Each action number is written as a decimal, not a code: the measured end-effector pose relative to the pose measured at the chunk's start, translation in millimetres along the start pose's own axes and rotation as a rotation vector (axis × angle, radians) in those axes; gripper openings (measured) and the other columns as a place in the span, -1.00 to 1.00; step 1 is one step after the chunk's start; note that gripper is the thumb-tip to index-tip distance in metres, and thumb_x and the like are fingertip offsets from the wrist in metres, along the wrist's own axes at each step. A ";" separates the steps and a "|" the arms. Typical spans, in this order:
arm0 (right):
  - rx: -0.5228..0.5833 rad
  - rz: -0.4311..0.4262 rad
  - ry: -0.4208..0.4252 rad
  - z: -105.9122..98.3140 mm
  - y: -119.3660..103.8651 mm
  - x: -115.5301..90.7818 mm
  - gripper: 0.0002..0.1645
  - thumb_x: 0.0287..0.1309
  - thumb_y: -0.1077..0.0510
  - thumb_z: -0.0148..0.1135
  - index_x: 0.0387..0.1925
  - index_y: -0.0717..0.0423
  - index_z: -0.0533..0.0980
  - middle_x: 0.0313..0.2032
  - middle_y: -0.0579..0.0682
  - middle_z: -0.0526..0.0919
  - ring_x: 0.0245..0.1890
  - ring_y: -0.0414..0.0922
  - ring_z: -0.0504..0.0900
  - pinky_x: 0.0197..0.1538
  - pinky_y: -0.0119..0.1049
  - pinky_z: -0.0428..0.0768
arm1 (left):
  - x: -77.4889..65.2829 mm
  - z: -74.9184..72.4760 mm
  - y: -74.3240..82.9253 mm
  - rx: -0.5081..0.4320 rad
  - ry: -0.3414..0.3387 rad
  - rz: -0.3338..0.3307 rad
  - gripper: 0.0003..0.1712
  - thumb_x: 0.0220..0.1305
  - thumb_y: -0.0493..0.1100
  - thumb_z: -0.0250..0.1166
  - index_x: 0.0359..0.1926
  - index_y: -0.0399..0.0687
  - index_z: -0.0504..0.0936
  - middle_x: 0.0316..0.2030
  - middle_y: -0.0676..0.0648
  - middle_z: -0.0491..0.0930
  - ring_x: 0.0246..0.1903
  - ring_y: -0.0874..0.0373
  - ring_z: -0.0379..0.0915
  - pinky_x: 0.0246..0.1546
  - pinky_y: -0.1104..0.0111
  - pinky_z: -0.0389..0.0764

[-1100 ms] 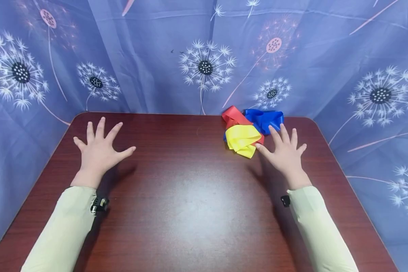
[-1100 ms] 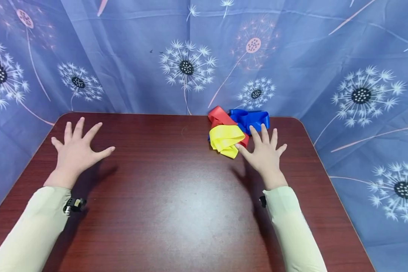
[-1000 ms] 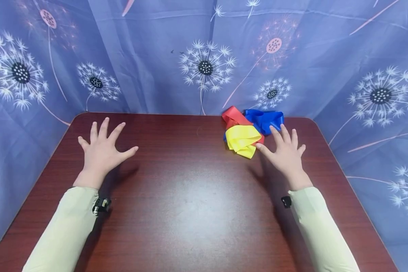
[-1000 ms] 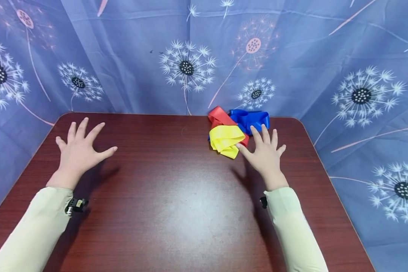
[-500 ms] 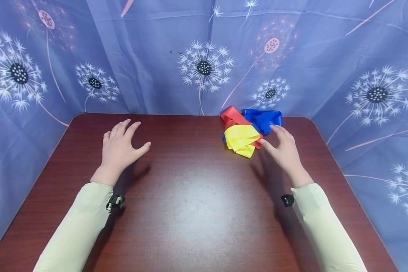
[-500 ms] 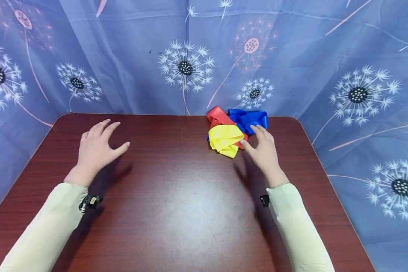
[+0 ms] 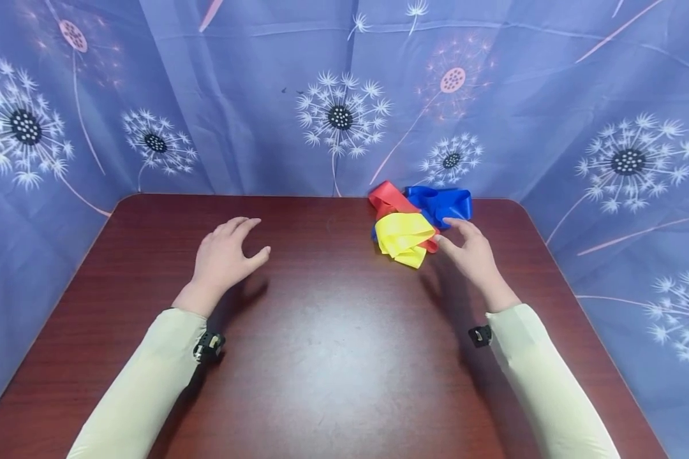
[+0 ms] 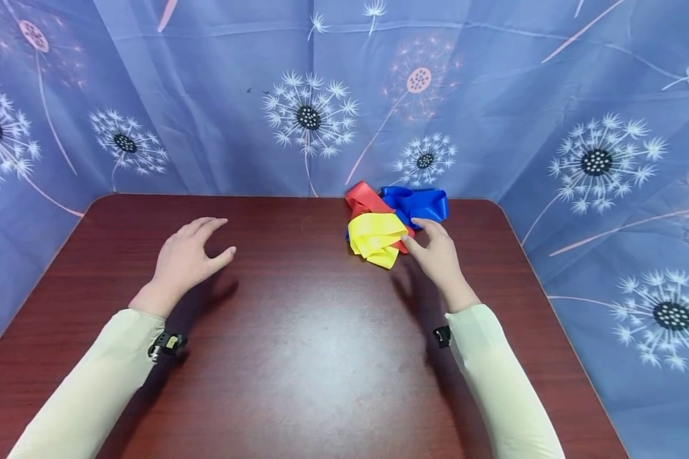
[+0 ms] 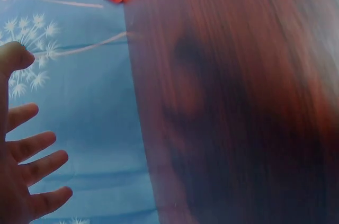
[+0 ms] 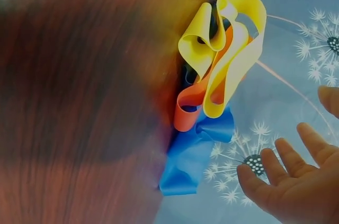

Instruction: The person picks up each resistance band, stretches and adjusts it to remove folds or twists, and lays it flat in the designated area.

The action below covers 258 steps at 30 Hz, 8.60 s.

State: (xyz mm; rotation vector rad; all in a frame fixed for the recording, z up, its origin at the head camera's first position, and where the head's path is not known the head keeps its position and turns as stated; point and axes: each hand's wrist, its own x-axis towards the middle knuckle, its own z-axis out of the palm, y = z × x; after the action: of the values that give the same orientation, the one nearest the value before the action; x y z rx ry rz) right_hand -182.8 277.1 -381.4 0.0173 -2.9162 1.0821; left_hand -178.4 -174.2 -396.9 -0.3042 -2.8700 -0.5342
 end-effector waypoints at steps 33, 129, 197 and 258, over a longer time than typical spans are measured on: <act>0.178 0.155 0.004 24.7 16.6 26.8 -0.36 0.46 0.06 0.13 0.43 0.30 0.34 0.37 0.36 0.44 0.35 0.25 0.45 0.38 0.13 0.50 | 51.5 56.9 85.0 -0.444 -0.219 0.066 -0.30 0.35 0.02 0.31 0.41 -0.18 0.45 0.37 -0.28 0.48 0.25 -0.15 0.55 0.33 0.03 0.50; 0.063 -0.054 -0.087 58.7 -19.5 34.9 -0.63 0.34 0.26 0.23 0.10 0.40 0.59 0.07 0.38 0.69 0.05 0.26 0.68 0.10 0.00 0.68 | 75.8 62.1 107.6 -0.761 -0.599 -0.043 -0.61 0.19 -0.45 0.22 0.06 -0.44 0.67 -0.07 -0.33 0.73 -0.21 0.08 0.67 0.03 0.19 0.73; 0.351 0.016 -0.318 47.7 -100.2 3.0 -0.70 0.36 0.20 0.24 0.00 0.36 0.58 -0.26 0.04 0.69 -0.29 -0.05 0.70 -0.13 -0.38 0.71 | 14.1 5.5 11.4 -0.546 -0.594 0.074 -0.68 0.37 -0.07 0.26 -0.45 -0.21 0.66 0.06 -0.24 0.71 0.16 -0.14 0.57 0.11 0.23 0.49; 0.706 0.339 -0.524 66.2 -13.0 -67.1 -0.92 0.35 0.30 0.16 -0.18 0.25 0.54 -0.41 -0.16 0.61 -0.41 -0.30 0.64 -0.18 -0.45 0.72 | -60.7 -7.6 -49.8 -0.754 -0.582 -0.299 -0.37 0.27 -0.31 0.34 0.33 -0.46 0.43 -0.30 -0.03 0.49 -0.28 0.29 0.42 -0.24 0.46 0.62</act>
State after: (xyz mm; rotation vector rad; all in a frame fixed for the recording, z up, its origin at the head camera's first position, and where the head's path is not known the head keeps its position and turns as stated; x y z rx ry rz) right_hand -117.1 224.0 -425.4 -0.2135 -2.7924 2.4362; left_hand -130.8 -232.5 -420.8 -0.1457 -3.1181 -1.8619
